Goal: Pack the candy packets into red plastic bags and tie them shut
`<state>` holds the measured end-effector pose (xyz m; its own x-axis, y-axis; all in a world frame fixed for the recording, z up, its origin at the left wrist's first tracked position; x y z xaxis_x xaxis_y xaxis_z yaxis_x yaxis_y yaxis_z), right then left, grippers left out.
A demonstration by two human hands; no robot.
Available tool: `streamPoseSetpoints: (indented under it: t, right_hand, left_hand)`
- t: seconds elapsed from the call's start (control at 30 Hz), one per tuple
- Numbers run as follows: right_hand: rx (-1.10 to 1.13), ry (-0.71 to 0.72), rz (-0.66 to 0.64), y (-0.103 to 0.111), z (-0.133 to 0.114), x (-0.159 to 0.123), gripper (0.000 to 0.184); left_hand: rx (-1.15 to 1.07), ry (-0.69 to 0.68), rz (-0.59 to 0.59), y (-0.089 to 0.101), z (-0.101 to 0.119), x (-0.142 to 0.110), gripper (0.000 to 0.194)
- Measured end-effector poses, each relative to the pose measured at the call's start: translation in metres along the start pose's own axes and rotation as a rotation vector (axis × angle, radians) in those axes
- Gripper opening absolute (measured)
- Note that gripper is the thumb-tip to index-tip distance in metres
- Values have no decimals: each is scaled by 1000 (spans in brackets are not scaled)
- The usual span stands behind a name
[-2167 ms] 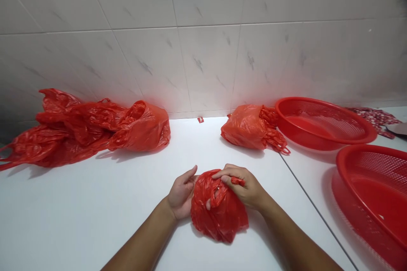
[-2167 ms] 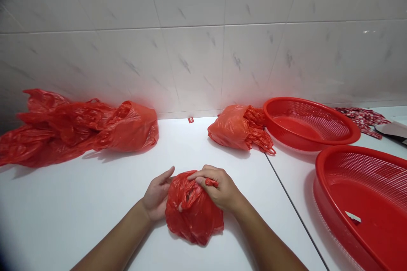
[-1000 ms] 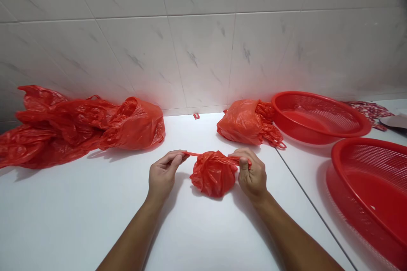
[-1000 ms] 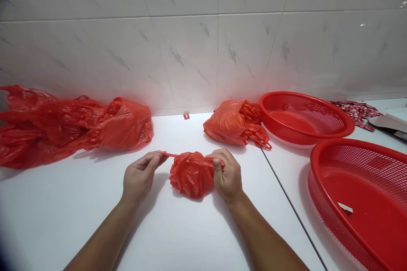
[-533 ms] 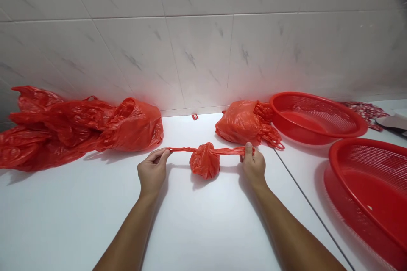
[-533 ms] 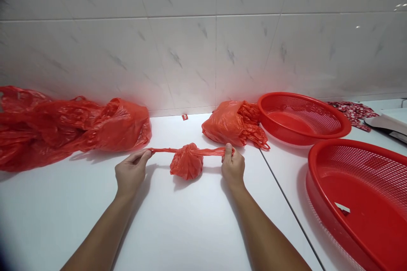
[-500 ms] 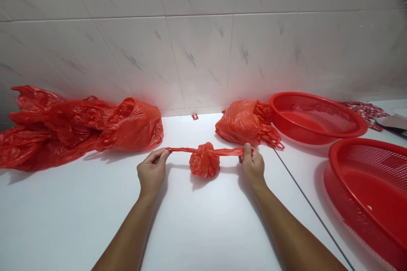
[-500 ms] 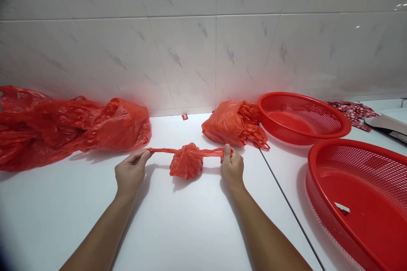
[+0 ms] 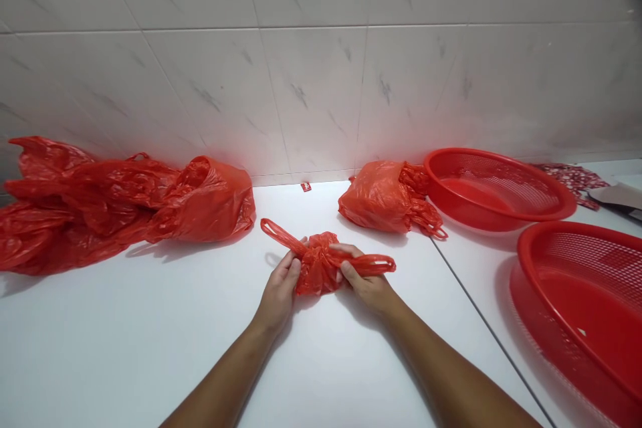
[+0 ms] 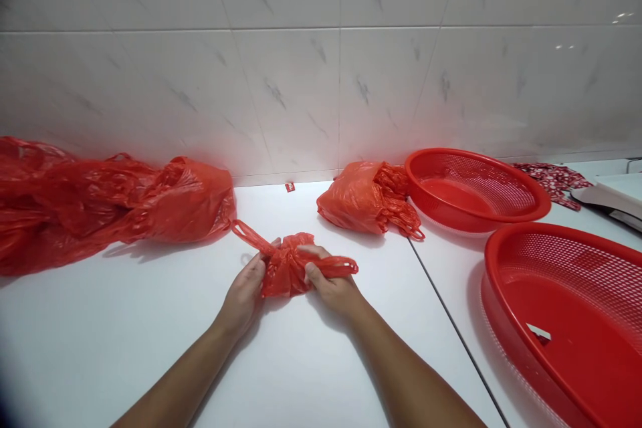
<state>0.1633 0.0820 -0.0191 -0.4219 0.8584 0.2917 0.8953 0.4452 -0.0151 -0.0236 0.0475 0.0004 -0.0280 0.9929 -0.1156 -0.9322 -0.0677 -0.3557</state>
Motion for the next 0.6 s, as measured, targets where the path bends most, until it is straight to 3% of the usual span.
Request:
streamPoseSetpoints:
  t: [0.1,0.2,0.47,0.6]
  right_hand:
    - [89,-32,-52,-12,1,-4,60]
    - [151,-89,-68,-17,4,-6,66]
    - [147,-67,125,-21,3,1,69]
    - [158,-83,141,-14,5,2,65]
  left_hand:
    - [41,-34,8,-4,5,-7,36]
    - [29,-36,27,-3,8,-6,41]
    - [-178,49,87,6,1,9,46]
    - [43,-55,42,6,5,4,40]
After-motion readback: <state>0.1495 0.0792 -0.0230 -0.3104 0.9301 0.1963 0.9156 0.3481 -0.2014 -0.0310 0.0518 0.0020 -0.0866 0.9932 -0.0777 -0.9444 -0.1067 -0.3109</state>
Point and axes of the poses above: each hand's wrist, its own x-axis towards the middle knuckle, its own y-axis out of the back of the hand, z = x × y, the point moved 5 cm from there along x, towards the middle knuckle, and after that the axes turned 5 degrees about y, right-handed, at the moved point
